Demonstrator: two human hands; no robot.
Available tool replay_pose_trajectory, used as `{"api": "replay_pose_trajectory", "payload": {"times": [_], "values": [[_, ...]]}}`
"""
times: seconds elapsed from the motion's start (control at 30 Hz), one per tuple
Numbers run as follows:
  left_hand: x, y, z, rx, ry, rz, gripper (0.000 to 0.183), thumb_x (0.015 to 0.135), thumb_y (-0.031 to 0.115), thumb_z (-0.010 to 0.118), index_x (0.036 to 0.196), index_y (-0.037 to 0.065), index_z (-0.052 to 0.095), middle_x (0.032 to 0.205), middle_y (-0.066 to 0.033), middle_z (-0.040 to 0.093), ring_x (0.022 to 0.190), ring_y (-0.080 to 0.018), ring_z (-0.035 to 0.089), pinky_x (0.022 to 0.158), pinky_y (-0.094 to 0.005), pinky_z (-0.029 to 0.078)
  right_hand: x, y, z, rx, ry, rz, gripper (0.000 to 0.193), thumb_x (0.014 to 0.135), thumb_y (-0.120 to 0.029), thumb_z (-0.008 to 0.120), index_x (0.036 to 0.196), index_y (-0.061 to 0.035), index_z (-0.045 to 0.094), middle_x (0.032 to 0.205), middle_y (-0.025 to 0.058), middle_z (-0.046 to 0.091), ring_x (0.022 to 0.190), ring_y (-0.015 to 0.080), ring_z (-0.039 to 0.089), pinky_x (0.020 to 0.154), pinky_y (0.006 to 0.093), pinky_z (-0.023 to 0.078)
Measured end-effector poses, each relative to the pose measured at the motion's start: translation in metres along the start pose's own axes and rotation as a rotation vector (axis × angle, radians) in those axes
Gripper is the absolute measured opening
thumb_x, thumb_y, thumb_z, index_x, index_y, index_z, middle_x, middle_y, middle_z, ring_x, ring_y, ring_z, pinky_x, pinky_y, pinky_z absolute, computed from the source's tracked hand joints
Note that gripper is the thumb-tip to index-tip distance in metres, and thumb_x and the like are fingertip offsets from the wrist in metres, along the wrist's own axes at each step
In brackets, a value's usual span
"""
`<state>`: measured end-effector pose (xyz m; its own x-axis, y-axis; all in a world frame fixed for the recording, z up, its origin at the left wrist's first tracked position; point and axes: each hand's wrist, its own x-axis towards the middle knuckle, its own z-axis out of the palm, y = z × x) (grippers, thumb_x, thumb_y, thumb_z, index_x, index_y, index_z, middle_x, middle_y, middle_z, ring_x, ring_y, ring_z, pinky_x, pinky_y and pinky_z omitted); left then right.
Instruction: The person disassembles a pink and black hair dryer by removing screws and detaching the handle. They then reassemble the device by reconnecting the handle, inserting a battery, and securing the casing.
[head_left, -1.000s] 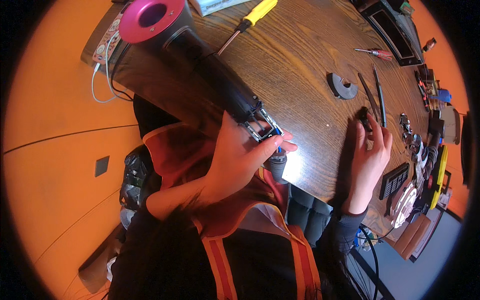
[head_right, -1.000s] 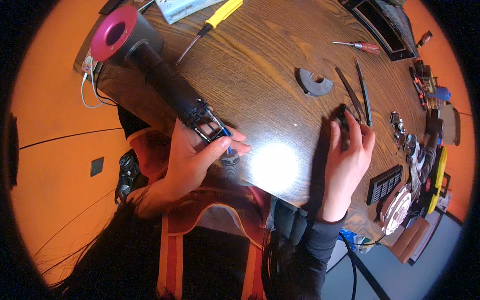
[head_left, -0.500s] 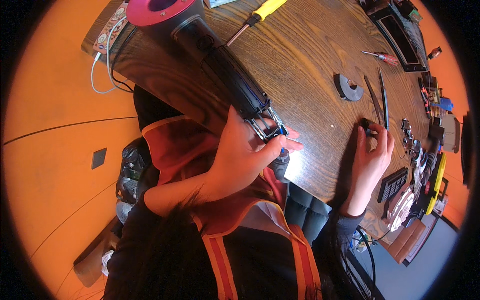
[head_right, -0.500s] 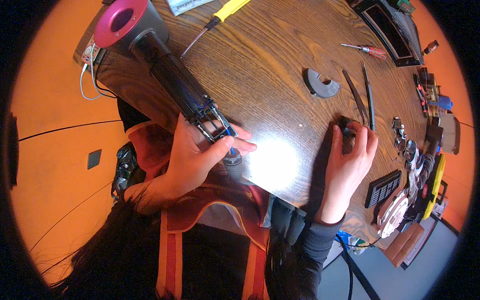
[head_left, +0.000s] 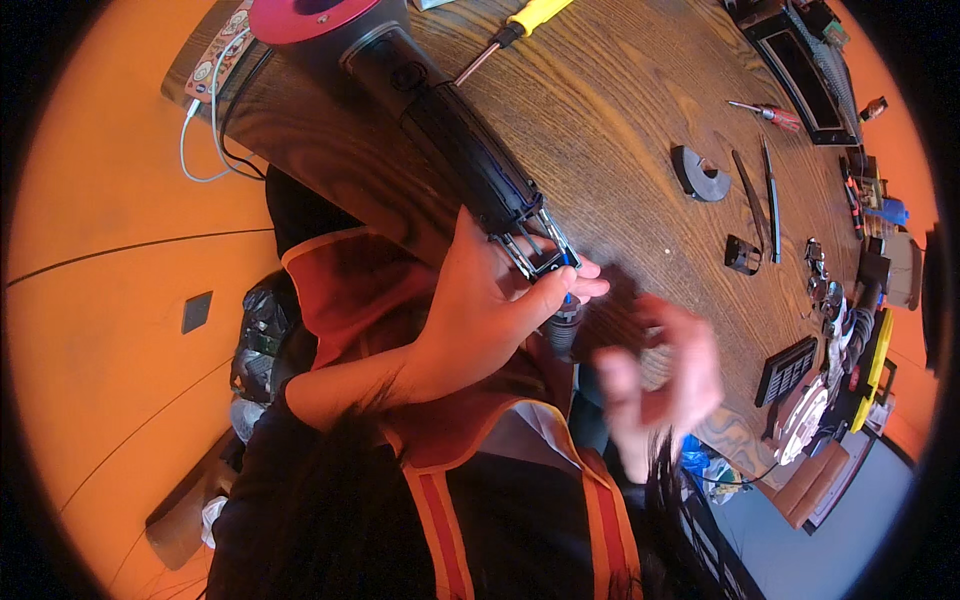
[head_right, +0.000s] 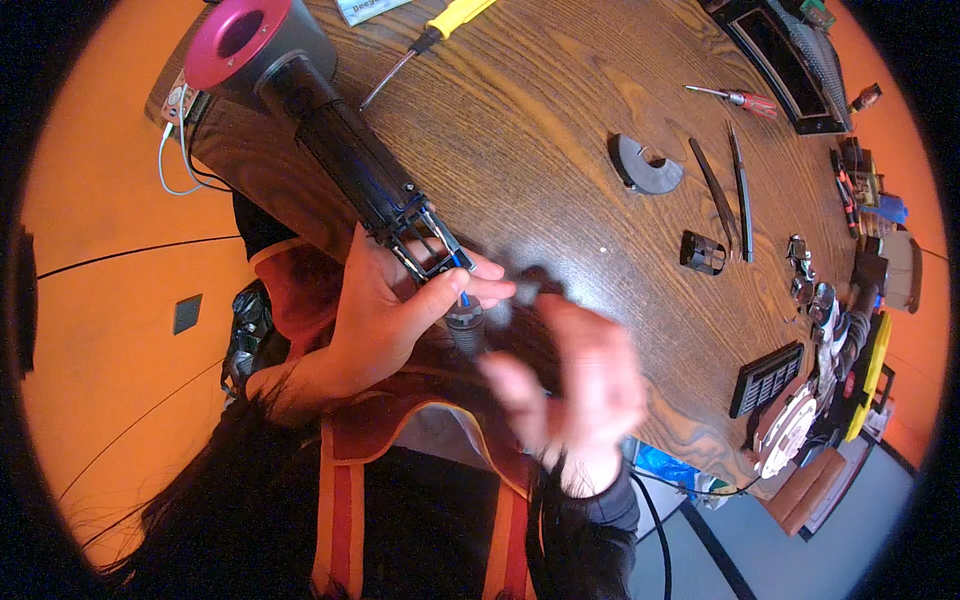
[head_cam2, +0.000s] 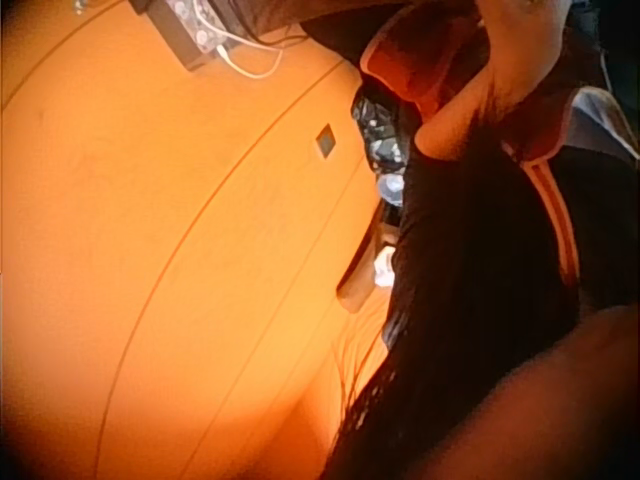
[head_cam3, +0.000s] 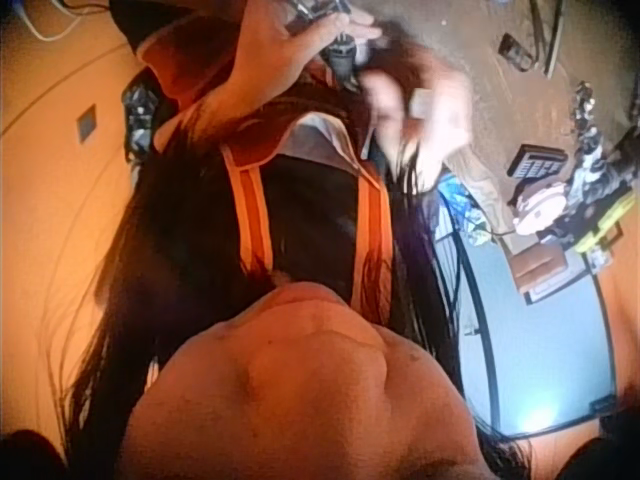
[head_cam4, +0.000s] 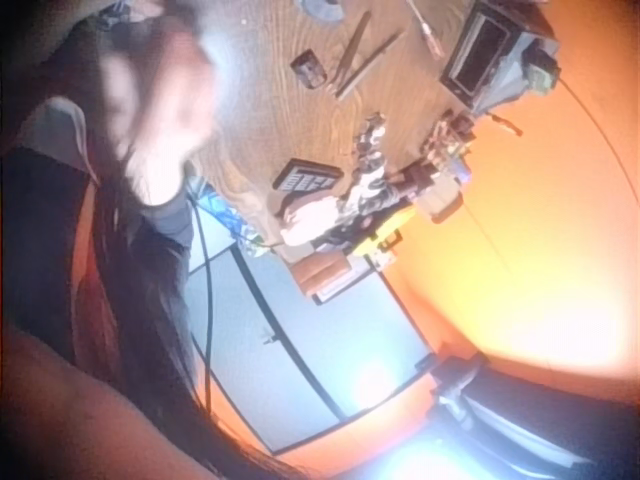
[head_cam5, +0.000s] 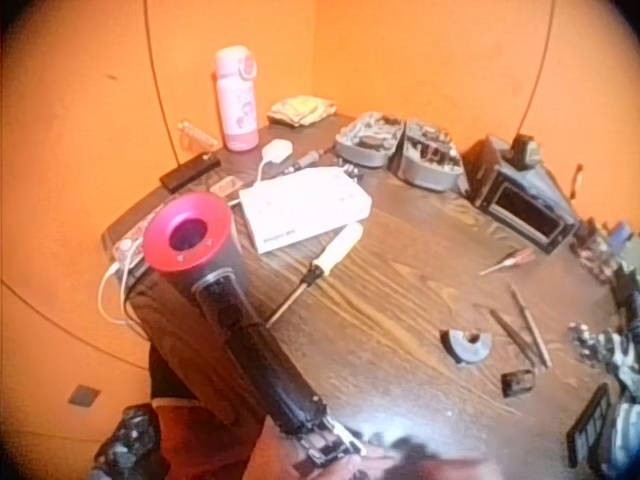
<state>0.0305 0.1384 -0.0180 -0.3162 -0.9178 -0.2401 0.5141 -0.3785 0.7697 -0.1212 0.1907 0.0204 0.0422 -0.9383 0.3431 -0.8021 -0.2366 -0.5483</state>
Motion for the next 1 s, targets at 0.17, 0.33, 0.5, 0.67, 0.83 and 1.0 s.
{"api": "replay_pose_trajectory", "payload": {"times": [0.17,0.33,0.5,0.67,0.83,1.0], "values": [[-0.001,0.002,-0.001,0.083,-0.001,0.071,0.033,0.084,-0.007,0.045,0.110,-0.001,0.026,0.094,-0.0234,0.060,0.089,-0.0285,0.062,0.083,-0.0388,0.049,-0.017,-0.021,0.043,0.132,-0.009,0.017,0.053,0.061,0.000,0.077,0.107,0.0058,0.052,0.093,0.0184,0.061,0.083,0.0264,0.063,0.072,0.0311,0.051],[-0.002,0.005,-0.001,0.044,-0.008,0.042,0.033,0.083,-0.008,0.046,0.109,-0.002,0.027,0.093,-0.0236,0.060,0.089,-0.0283,0.062,0.082,-0.0383,0.049,-0.020,-0.016,0.057,0.076,0.180,-0.069,0.049,0.068,0.004,0.068,0.113,0.0046,0.051,0.090,0.0178,0.059,0.075,0.0271,0.061,0.062,0.0329,0.052],[-0.001,0.003,-0.007,0.199,-0.096,0.109,0.033,0.086,-0.001,0.045,0.113,0.000,0.027,0.099,-0.0246,0.058,0.096,-0.0323,0.059,0.086,-0.0425,0.047,-0.019,-0.022,0.046,-0.026,0.022,0.026,0.041,0.077,0.004,0.058,0.117,0.0076,0.048,0.097,0.0211,0.058,0.084,0.0306,0.060,0.073,0.0336,0.049],[-0.004,0.003,-0.014,-0.108,-0.118,-0.026,0.032,0.093,0.015,0.036,0.122,0.009,0.026,0.115,-0.0265,0.049,0.107,-0.0376,0.051,0.090,-0.0489,0.042,-0.015,-0.029,0.038,-0.020,-0.086,0.104,0.036,0.082,0.003,0.051,0.118,0.0086,0.047,0.101,0.0235,0.058,0.085,0.0335,0.059,0.075,0.0346,0.048],[-0.005,0.003,-0.012,-0.154,-0.120,-0.009,0.035,0.093,0.006,0.036,0.124,0.005,0.019,0.108,-0.0177,0.050,0.103,-0.0246,0.055,0.084,-0.0358,0.049,-0.008,-0.026,0.034,0.034,-0.095,0.033,0.036,0.082,0.002,0.051,0.118,0.0086,0.047,0.100,0.0216,0.059,0.080,0.0328,0.059,0.072,0.0346,0.048],[-0.004,0.002,-0.011,-0.112,-0.058,-0.044,0.030,0.092,0.003,0.037,0.119,0.005,0.024,0.105,-0.0137,0.048,0.100,-0.0216,0.055,0.082,-0.0326,0.050,0.000,-0.027,0.020,0.071,-0.258,0.123,0.035,0.083,-0.001,0.053,0.117,0.0059,0.047,0.102,0.0197,0.059,0.086,0.0317,0.060,0.075,0.0338,0.047]]}}
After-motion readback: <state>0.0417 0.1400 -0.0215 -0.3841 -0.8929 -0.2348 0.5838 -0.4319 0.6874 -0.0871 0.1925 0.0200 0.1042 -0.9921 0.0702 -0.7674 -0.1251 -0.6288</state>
